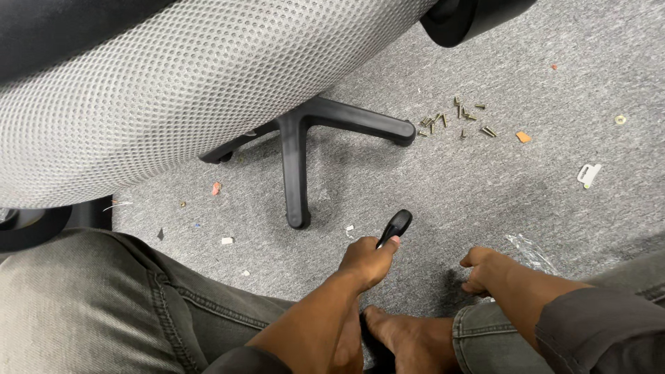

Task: The person uses a screwdriver to remove screws from the backrest of an office chair, detaches the backrest, and then flips the chair to remove screws from the underside of the seat.

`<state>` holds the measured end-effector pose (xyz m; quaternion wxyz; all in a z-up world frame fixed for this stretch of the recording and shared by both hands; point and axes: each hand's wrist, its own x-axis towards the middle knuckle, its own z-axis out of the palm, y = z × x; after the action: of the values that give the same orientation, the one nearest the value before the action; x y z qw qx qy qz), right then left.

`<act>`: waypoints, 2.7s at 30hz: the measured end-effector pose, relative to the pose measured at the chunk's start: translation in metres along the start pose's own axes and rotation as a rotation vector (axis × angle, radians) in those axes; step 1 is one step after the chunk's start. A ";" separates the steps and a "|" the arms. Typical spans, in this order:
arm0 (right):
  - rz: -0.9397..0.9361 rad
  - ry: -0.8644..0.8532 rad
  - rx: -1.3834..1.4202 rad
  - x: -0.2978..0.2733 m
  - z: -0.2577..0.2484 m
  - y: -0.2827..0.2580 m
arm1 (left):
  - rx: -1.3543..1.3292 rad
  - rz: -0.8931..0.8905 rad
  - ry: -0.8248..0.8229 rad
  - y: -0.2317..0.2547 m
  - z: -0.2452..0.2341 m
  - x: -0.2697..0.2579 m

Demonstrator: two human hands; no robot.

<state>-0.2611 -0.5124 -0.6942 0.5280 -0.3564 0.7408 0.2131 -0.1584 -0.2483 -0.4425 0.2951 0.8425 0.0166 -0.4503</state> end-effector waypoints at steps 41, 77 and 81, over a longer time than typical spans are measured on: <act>-0.914 -0.338 -0.085 -0.260 -0.001 -0.159 | -0.052 0.092 0.023 0.046 -0.029 0.028; -0.869 -0.608 -1.025 -0.446 -0.107 -0.073 | 0.016 0.494 -0.027 0.125 -0.055 -0.134; -0.908 -0.624 -1.046 -0.462 -0.119 -0.066 | 0.004 0.661 0.025 0.133 -0.060 -0.149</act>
<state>-0.1990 -0.4979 -0.2166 0.5112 -0.7533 0.1400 0.3893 -0.1632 -0.2922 -0.2384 0.4235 0.8082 -0.2550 -0.3200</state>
